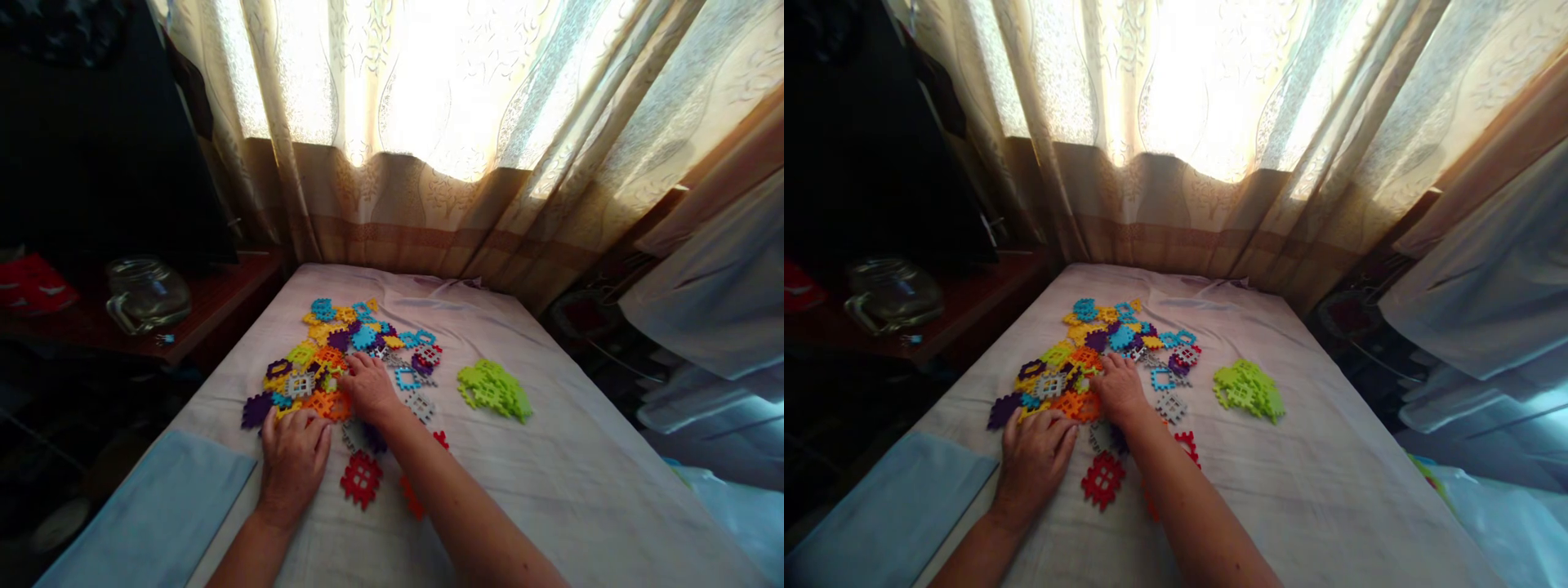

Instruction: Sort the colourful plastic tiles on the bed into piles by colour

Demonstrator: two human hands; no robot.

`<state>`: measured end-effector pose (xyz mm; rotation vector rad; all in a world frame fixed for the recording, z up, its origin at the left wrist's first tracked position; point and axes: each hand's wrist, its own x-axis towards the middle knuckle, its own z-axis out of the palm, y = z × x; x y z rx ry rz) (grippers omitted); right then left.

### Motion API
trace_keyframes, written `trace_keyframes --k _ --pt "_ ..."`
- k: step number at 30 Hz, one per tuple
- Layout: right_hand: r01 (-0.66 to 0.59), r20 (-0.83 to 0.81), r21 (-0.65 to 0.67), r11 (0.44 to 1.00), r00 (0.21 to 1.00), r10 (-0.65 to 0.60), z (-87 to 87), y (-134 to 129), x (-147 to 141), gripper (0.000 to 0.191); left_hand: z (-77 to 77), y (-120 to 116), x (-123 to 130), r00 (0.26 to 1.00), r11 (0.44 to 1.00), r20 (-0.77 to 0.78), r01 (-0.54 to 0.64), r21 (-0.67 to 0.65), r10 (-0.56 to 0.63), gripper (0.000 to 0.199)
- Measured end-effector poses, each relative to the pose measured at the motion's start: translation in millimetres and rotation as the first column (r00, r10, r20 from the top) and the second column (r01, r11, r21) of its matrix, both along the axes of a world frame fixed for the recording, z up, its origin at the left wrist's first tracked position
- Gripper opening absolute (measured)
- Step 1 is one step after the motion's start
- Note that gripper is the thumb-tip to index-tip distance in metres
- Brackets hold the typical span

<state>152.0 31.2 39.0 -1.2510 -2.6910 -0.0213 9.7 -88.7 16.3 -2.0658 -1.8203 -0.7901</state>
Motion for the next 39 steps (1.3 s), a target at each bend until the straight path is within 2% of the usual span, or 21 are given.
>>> trace_keyframes --k 4,7,10,14,17,21,24,28,30,32,35,39 --pt "0.009 -0.028 0.006 1.0 1.0 -0.009 -3.4 1 9 0.02 -0.9 1 -1 1.0 1.0 0.018 -0.002 -0.001 0.002 0.022" --pt "0.037 -0.16 0.019 0.999 0.987 -0.034 -4.0 -7 21 0.021 -1.2 1 0 1.0 1.0 0.026 0.01 -0.006 -0.01 0.022" --pt "0.053 -0.342 0.042 0.998 0.939 -0.036 -6.1 -18 36 0.02 -2.3 1 -1 0.999 1.0 0.027 0.018 -0.007 -0.018 0.021" --pt "0.133 -0.467 0.057 0.99 0.88 -0.091 -12.3 -27 71 0.02 -6.9 4 -4 0.999 0.998 0.012 0.051 0.025 -0.051 0.02" --pt "0.316 -0.41 0.098 0.944 0.877 -0.251 -11.2 -25 112 0.022 -10.8 6 -7 0.998 0.995 -0.005 0.07 0.066 -0.07 0.021" --pt "0.564 -0.208 0.147 0.813 0.821 -0.532 2.7 -16 169 0.022 -14.7 9 -9 0.997 0.995 -0.037 0.071 0.07 -0.068 0.022" --pt "0.643 -0.105 0.188 0.742 0.764 -0.636 11.9 -12 198 0.022 -18.5 11 -12 0.997 0.995 -0.052 0.069 0.078 -0.065 0.021" --pt "0.683 -0.074 0.214 0.699 0.725 -0.685 12.9 -13 213 0.025 -21.8 13 -16 0.993 0.988 -0.071 0.106 0.11 -0.098 0.019" --pt "0.683 -0.09 0.204 0.702 0.727 -0.681 10.7 -15 211 0.028 -20.6 13 -15 0.994 0.99 -0.058 0.099 0.102 -0.094 0.02" --pt "0.658 -0.113 0.189 0.729 0.752 -0.65 8.2 -16 202 0.03 -18.4 12 -12 0.995 0.991 -0.04 0.091 0.096 -0.088 0.022" --pt "0.547 -0.154 0.169 0.82 0.836 -0.526 5.2 -15 173 0.028 -16.2 11 -8 0.996 0.991 -0.021 0.093 0.1 -0.091 0.023" --pt "0.299 -0.219 0.112 0.948 0.938 -0.27 4.4 -13 109 0.025 -16.7 10 -7 0.996 0.993 0.013 0.087 0.074 -0.088 0.023"
